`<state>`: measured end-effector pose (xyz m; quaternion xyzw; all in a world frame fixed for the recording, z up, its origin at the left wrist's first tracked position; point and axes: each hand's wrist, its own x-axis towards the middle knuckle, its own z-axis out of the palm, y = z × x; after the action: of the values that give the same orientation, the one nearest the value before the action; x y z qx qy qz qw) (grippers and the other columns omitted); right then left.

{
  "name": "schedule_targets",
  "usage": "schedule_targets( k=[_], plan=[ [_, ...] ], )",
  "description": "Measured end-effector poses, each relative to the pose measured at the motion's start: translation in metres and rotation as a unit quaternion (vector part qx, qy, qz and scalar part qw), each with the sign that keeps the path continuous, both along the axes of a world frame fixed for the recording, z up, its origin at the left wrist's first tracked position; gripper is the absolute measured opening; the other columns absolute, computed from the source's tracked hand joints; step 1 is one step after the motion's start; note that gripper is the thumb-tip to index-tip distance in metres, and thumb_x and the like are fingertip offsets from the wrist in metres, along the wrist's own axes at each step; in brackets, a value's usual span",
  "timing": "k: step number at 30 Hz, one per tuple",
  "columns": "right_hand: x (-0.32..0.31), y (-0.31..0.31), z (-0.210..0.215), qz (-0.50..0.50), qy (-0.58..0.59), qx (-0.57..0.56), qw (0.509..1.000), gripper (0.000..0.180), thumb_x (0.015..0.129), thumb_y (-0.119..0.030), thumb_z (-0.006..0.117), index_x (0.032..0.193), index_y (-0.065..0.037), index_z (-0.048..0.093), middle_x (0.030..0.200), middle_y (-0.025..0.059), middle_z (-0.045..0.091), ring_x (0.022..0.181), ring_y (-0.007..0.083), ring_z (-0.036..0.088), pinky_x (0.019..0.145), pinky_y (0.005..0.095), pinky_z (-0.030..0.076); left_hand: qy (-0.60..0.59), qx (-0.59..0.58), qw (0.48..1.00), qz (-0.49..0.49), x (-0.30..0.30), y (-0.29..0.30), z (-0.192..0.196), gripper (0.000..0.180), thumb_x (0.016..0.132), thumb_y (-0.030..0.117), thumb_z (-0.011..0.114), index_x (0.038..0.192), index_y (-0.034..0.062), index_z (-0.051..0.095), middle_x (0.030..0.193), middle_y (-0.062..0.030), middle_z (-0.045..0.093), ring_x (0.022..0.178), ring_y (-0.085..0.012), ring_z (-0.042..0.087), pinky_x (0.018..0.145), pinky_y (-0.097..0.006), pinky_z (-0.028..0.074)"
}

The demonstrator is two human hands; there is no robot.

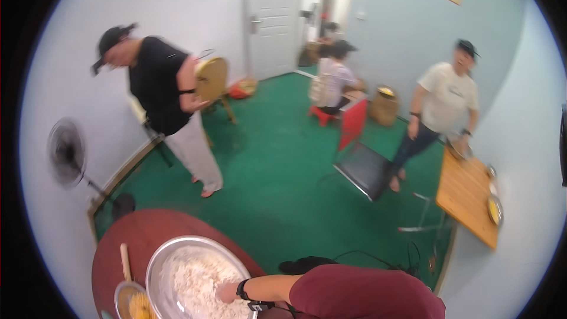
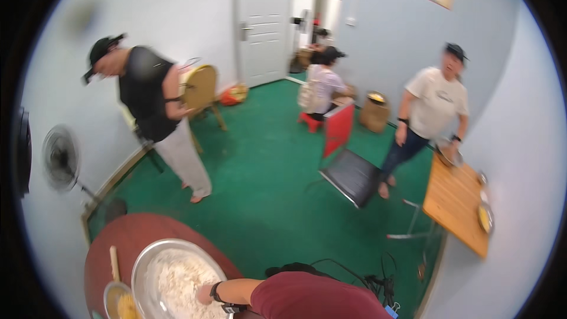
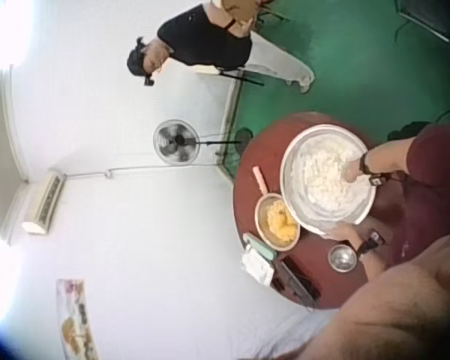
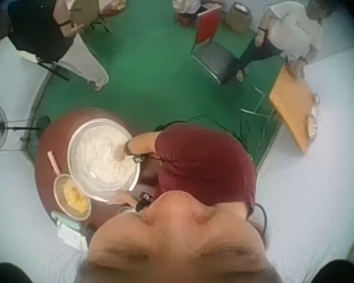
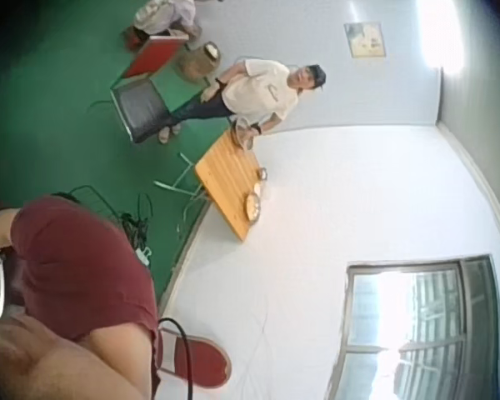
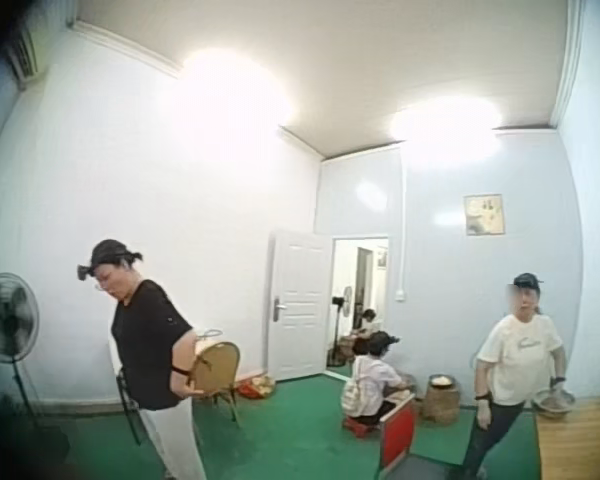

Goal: The person mixes flour and water in a bowl by hand, then carries the bowl to a table and adds more water from a small bowl while continuing to mix the dough.

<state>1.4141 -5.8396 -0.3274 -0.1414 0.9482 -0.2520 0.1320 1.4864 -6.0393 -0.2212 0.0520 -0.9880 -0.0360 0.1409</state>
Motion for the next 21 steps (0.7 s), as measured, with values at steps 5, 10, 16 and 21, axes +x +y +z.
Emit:
schedule_targets(
  k=[5, 10, 16, 21],
  plan=[
    [0.035, 0.021, 0.038, 0.073, -0.075, 0.031, 0.994, 0.017, 0.047, -0.007, 0.060, 0.063, 0.000, 0.060, 0.065, 0.0166, 0.058, 0.063, 0.0312, 0.058, 0.055, 0.0402, 0.045, 0.032, 0.090, 0.995, -0.034, -0.020, 0.042, 0.003, 0.048, 0.079, 0.005, 0.041, 0.123, -0.0113, 0.029, 0.125, -0.0302, 0.033, 0.116, -0.0379, 0.032, 0.100, -0.043, 0.023],
    [0.064, 0.025, 0.044, 0.074, -0.017, -0.010, 0.997, 0.019, 0.042, -0.009, 0.062, 0.059, 0.000, 0.059, 0.062, 0.0157, 0.058, 0.061, 0.0308, 0.056, 0.054, 0.0383, 0.045, 0.038, 0.118, 0.990, -0.061, -0.026, 0.056, 0.010, 0.049, 0.079, 0.004, 0.041, 0.124, -0.0109, 0.028, 0.125, -0.0300, 0.033, 0.117, -0.0377, 0.032, 0.100, -0.043, 0.023],
    [0.089, 0.019, 0.045, 0.037, -0.048, 0.038, 0.997, 0.014, 0.059, -0.010, 0.059, 0.066, 0.002, 0.062, 0.066, 0.0174, 0.059, 0.066, 0.0309, 0.058, 0.059, 0.0372, 0.047, 0.040, 0.137, 0.988, -0.065, -0.029, 0.056, 0.008, 0.050, 0.077, 0.003, 0.041, 0.124, -0.0103, 0.028, 0.125, -0.0297, 0.032, 0.117, -0.0375, 0.032, 0.100, -0.043, 0.022],
    [0.116, 0.004, 0.038, 0.116, 0.084, 0.029, 0.989, 0.015, 0.067, -0.009, 0.052, 0.064, 0.003, 0.060, 0.063, 0.0176, 0.058, 0.064, 0.0298, 0.058, 0.061, 0.0368, 0.046, 0.041, 0.152, 0.986, -0.063, -0.033, 0.054, 0.007, 0.051, 0.077, 0.002, 0.041, 0.124, -0.0099, 0.028, 0.126, -0.0295, 0.032, 0.117, -0.0374, 0.031, 0.101, -0.042, 0.022]
  ],
)
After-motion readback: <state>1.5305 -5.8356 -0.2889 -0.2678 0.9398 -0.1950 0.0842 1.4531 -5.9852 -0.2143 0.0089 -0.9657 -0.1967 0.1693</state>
